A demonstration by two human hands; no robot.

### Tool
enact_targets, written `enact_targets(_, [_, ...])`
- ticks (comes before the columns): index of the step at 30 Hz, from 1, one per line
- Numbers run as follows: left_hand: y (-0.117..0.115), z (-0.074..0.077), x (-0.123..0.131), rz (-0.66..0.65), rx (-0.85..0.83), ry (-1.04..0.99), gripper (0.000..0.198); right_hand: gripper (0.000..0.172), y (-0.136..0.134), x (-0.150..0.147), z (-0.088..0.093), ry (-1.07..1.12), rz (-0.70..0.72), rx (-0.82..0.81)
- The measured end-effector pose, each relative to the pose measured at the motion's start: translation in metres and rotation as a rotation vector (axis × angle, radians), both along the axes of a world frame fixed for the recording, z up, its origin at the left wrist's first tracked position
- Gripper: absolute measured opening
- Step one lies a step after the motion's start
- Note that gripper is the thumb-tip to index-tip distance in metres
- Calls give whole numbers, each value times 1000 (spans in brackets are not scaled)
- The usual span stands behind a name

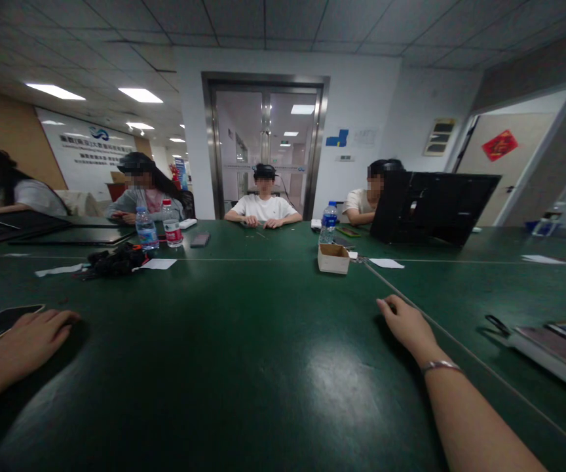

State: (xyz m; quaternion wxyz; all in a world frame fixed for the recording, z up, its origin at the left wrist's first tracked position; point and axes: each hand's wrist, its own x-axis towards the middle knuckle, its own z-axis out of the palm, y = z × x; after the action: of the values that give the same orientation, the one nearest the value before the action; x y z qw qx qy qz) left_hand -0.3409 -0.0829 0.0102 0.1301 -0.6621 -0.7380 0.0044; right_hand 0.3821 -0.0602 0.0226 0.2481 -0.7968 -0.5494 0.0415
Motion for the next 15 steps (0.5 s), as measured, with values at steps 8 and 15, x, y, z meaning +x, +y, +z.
enact_targets(8, [5, -2, 4, 46, 27, -28, 43, 35, 3, 5, -2, 130, -93, 110])
enact_targets(15, [5, 0, 23, 104, 18, -13, 45, 37, 3, 10, 1, 51, -227, 48])
